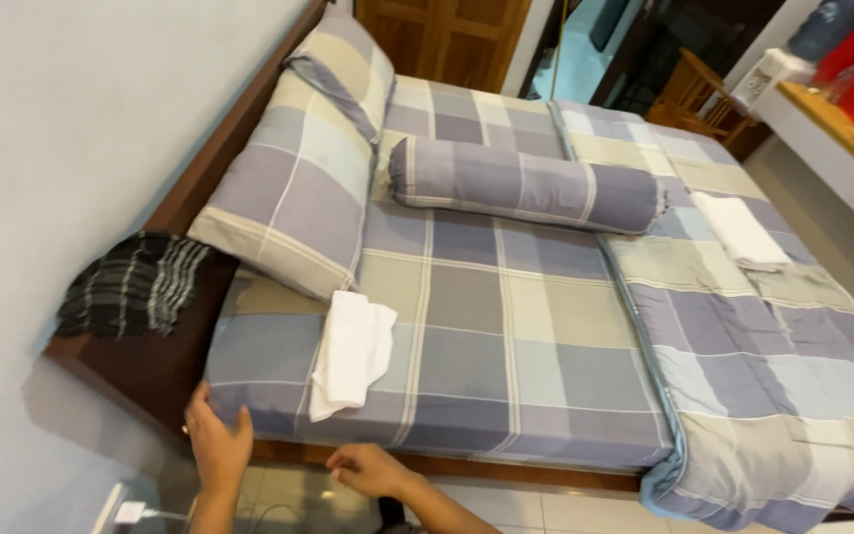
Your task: The person wipes a wooden bedside table with a dark cloth, then opens and closes the drawer. They then fold white towels on the bed and place them on the table.
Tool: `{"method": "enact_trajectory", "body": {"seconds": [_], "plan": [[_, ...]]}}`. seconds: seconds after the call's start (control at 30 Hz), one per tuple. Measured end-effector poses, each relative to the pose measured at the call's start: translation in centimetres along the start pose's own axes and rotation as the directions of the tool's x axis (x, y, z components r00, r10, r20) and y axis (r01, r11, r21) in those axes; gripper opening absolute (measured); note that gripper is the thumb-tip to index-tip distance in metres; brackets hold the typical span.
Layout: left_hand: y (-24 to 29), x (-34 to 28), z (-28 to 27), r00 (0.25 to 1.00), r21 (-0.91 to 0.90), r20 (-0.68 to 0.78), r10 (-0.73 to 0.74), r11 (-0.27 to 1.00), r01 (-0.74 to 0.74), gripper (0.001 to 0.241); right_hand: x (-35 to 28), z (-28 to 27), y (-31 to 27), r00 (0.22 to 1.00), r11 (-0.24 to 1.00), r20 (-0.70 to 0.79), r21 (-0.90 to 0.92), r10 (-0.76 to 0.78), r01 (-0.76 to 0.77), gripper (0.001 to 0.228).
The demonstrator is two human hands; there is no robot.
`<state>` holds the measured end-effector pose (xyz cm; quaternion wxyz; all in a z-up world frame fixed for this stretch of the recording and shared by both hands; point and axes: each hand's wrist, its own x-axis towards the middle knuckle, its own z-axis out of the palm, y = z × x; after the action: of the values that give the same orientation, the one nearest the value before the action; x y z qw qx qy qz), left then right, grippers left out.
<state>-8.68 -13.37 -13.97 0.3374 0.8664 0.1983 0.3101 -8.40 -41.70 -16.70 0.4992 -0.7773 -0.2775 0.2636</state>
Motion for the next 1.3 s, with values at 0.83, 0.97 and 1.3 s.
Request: {"method": "enact_trajectory", "body": {"seconds": [0.83, 0.97, 1.3], "plan": [[0.1, -4.5, 23.5, 0.875, -0.034, 0.323, -0.361, 0.919, 0.392, 0.068, 6.8, -18.1, 15.6, 0.943, 0.986, 0.322, -0.166, 0.087, -0.035, 0.036], [2.1, -0.4, 24.8, 0.899, -0.291, 0.220, -0.379, 0.854, 0.432, 0.055, 8.7, -20.8, 16.7, 0.943, 0.988, 0.321, -0.148, 0.088, -0.042, 0.034], [21.6, 10.6, 23.1, 0.982, -0.749, 0.154, 0.106, 0.660, 0.047, 0.047, 11.0, -26.9, 14.1, 0.952, 0.952, 0.231, 0.180, 0.202, -0.246, 0.032]]}}
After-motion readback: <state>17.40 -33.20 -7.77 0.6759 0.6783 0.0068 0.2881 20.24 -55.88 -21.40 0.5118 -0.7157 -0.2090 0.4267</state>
